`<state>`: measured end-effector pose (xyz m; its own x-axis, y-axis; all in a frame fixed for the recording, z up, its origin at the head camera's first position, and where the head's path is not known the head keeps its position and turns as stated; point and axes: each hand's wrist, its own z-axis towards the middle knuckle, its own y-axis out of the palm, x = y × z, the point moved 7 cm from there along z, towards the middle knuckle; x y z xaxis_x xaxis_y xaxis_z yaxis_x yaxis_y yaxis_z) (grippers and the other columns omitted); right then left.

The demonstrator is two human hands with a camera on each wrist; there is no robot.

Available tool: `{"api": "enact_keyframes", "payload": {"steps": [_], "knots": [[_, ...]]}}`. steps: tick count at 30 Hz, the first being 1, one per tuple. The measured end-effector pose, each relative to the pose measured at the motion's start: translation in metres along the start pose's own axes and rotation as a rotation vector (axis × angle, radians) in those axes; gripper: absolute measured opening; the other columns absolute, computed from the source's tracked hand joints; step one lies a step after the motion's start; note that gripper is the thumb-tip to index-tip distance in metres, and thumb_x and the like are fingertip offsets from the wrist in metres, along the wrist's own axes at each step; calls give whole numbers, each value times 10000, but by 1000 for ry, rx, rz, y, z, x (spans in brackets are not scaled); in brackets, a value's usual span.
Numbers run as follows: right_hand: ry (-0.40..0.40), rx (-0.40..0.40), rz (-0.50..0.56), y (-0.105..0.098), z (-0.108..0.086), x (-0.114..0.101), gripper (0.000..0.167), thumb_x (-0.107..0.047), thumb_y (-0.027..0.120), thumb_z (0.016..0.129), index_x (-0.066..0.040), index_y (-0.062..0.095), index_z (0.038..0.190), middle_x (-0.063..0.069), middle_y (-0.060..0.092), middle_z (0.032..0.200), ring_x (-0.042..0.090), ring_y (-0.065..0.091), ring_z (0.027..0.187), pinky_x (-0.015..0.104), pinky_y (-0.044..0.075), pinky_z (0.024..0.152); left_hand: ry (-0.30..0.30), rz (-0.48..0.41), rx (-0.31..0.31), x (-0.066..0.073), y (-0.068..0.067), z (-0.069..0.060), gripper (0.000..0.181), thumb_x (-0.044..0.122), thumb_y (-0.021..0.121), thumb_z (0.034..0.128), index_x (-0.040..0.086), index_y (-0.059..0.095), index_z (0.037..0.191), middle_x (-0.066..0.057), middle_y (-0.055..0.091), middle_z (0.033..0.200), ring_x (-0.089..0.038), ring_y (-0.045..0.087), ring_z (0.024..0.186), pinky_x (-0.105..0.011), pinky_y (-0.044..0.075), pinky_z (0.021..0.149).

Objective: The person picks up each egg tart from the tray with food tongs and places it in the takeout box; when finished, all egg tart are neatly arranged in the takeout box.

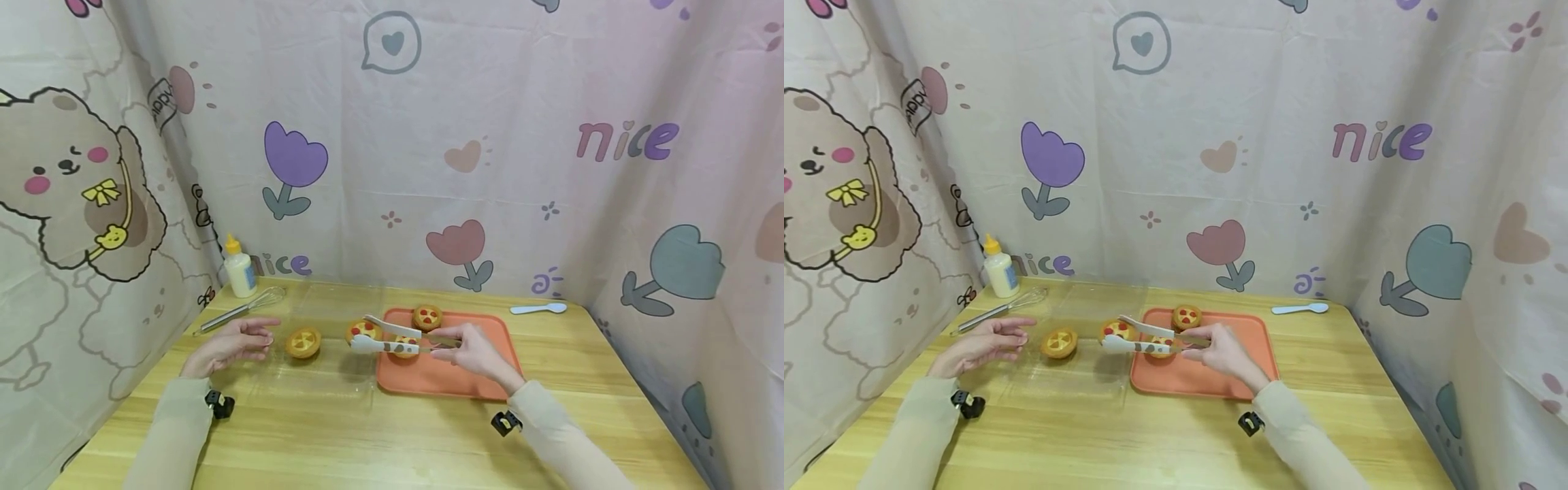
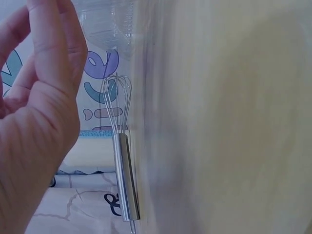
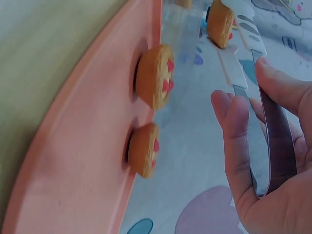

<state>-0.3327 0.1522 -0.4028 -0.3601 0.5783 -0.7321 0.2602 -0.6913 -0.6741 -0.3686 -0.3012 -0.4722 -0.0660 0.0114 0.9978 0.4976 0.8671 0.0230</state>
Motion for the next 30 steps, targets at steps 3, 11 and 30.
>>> {"api": "enact_keyframes", "payload": {"steps": [3, 11, 30], "knots": [[-18, -13, 6, 8, 2, -5, 391, -288, 756, 862, -157, 699, 1226, 65, 737, 1116, 60, 368, 441, 182, 456, 502, 13, -17, -23, 2, 0, 0, 542, -6, 533, 983, -82, 312, 1472, -77, 684, 1067, -156, 689, 919, -304, 620, 795], [-63, -38, -3, 28, 12, -16, 372, -227, 759, 861, -112, 704, 1211, 94, 751, 987, 68, 463, 494, 182, 356, 431, 20, -33, -33, 5, 2, 0, 497, -18, 531, 978, -49, 383, 1452, -74, 691, 1051, -160, 689, 920, -298, 618, 797], [-153, -112, -105, 64, 30, -41, 293, -227, 768, 857, -157, 746, 1141, 22, 745, 1097, 48, 625, 705, 191, 513, 644, -6, -9, -11, 4, 2, 0, 547, -7, 557, 966, -86, 331, 1459, -87, 688, 1057, -171, 685, 926, -310, 617, 813]]}}
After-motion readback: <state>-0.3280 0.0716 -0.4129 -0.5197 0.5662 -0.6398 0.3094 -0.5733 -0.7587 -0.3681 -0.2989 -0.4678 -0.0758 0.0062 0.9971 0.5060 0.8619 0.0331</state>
